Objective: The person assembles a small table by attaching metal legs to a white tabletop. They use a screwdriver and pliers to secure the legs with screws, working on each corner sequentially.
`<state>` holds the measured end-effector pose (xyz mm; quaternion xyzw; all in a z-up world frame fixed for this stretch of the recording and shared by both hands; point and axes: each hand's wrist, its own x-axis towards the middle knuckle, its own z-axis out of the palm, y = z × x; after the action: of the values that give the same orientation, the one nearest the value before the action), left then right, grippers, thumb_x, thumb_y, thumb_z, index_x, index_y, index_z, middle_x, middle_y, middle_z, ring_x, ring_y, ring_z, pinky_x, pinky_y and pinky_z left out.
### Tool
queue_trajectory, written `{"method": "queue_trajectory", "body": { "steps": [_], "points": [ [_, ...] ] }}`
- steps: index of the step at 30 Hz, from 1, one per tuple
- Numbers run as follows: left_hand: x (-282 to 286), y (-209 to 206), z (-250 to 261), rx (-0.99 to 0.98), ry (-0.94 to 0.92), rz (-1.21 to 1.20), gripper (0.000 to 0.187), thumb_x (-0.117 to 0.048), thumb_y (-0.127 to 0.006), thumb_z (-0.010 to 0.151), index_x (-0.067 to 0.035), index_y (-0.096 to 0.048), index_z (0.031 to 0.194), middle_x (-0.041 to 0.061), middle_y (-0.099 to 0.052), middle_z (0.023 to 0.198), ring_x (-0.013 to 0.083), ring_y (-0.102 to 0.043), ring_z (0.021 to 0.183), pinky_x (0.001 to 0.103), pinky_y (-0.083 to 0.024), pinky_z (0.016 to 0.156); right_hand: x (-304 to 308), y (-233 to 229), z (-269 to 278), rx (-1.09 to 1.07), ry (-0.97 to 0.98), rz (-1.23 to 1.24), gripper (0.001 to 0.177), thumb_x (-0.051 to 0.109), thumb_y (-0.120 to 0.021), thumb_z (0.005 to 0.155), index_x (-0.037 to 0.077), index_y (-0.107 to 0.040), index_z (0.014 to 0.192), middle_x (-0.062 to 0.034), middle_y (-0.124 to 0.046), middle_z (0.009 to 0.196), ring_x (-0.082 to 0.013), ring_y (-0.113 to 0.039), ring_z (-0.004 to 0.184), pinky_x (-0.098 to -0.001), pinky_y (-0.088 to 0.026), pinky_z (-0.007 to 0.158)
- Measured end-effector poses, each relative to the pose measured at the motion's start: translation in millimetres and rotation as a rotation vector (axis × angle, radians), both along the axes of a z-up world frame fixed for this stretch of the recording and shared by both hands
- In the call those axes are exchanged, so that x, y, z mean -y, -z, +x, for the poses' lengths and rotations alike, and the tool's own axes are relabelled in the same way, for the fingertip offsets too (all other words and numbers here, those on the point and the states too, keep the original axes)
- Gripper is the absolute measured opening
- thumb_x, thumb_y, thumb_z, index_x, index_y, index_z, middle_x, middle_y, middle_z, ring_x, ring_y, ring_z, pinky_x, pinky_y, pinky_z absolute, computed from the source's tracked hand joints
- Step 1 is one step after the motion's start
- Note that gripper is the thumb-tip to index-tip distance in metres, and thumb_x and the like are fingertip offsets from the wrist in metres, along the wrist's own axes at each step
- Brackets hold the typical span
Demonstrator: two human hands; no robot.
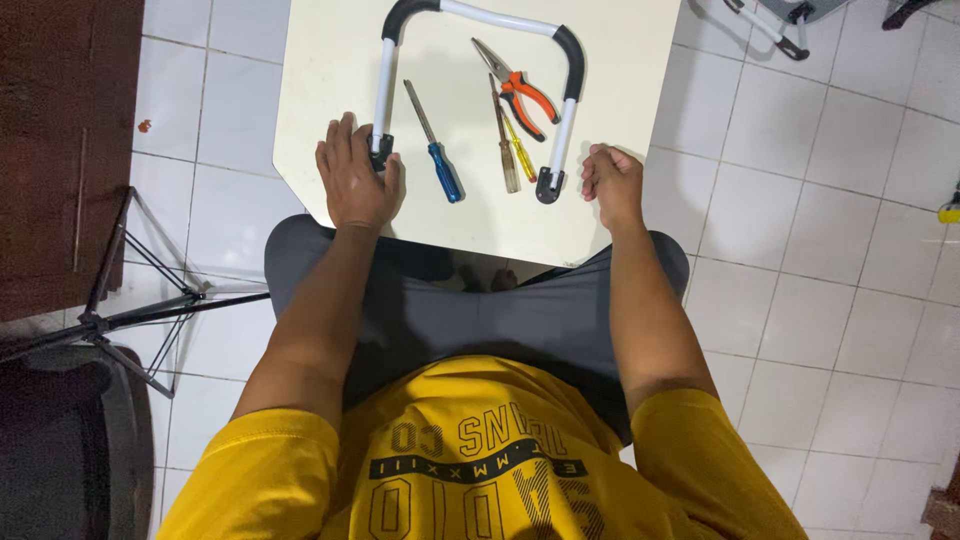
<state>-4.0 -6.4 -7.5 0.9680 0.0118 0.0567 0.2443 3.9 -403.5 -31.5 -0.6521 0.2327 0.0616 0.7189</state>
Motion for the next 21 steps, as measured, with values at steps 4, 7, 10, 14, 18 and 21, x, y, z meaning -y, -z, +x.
{"method": "queue_trajectory", "body": {
  "steps": [4, 7, 10, 14, 18, 21],
  "points": [
    [0.1, 1.2, 0.6, 0.013, 0.001, 0.011, 0.057, -0.030, -0.069, 0.095, -0.005, -0.052, 0.143, 0.022, -0.038, 0.160, 0.0412, -0.027, 0.153, 0.060, -0.016, 0.125, -0.6, 1.3, -0.8, -0.014, 0.000, -0.016, 0.019, 0.016, -0.059, 0.105, 0.002, -0.067, 0.095, -0.0038, -0.062, 0.070, -0.0105, -0.054, 0.048, -0.0259, -0.042, 0.042],
    [0.6, 1.3, -0.3, 0.032, 0.009, 0.022, 0.056, -0.030, -0.069, 0.097, -0.004, -0.053, 0.143, 0.023, -0.038, 0.159, 0.0419, -0.027, 0.153, 0.061, -0.016, 0.124, -0.4, 2.0, -1.5, -0.007, -0.009, -0.034, 0.017, 0.016, -0.059, 0.104, 0.002, -0.067, 0.096, -0.0037, -0.062, 0.070, -0.0098, -0.055, 0.048, -0.0256, -0.043, 0.043],
    [2.1, -0.7, -0.4, 0.057, 0.020, 0.055, 0.055, -0.030, -0.069, 0.099, -0.002, -0.052, 0.143, 0.026, -0.038, 0.157, 0.0428, -0.027, 0.152, 0.062, -0.016, 0.123, -0.7, 5.3, -2.9, 0.025, -0.015, -0.034, 0.017, 0.016, -0.058, 0.103, 0.003, -0.067, 0.097, -0.0039, -0.062, 0.069, -0.0094, -0.054, 0.048, -0.0256, -0.042, 0.042],
    [4.0, -7.0, -1.0, 0.033, 0.008, 0.009, 0.056, -0.028, -0.069, 0.094, -0.002, -0.052, 0.142, 0.025, -0.039, 0.157, 0.0419, -0.028, 0.152, 0.061, -0.017, 0.124, -2.2, 5.4, -1.2, -0.005, 0.005, -0.013, 0.020, 0.016, -0.059, 0.103, 0.002, -0.065, 0.089, -0.0037, -0.061, 0.068, -0.0099, -0.053, 0.046, -0.0258, -0.041, 0.041],
    [3.2, -5.2, -1.0, 0.039, 0.008, 0.026, 0.057, -0.028, -0.070, 0.095, -0.002, -0.052, 0.143, 0.025, -0.039, 0.157, 0.0416, -0.028, 0.152, 0.061, -0.017, 0.124, -5.1, 0.7, -1.7, -0.034, 0.014, -0.049, 0.023, 0.017, -0.059, 0.103, 0.003, -0.065, 0.085, -0.0036, -0.060, 0.067, -0.0094, -0.054, 0.046, -0.0259, -0.042, 0.041],
    [2.1, -1.7, 2.0, 0.031, 0.007, 0.065, 0.058, -0.028, -0.070, 0.094, -0.002, -0.052, 0.143, 0.027, -0.038, 0.155, 0.0422, -0.028, 0.150, 0.061, -0.016, 0.123, -5.8, 1.7, -1.0, -0.030, 0.024, -0.039, 0.021, 0.015, -0.060, 0.102, 0.003, -0.065, 0.085, -0.0038, -0.060, 0.067, -0.0096, -0.053, 0.045, -0.0265, -0.041, 0.040]
  ]
}}
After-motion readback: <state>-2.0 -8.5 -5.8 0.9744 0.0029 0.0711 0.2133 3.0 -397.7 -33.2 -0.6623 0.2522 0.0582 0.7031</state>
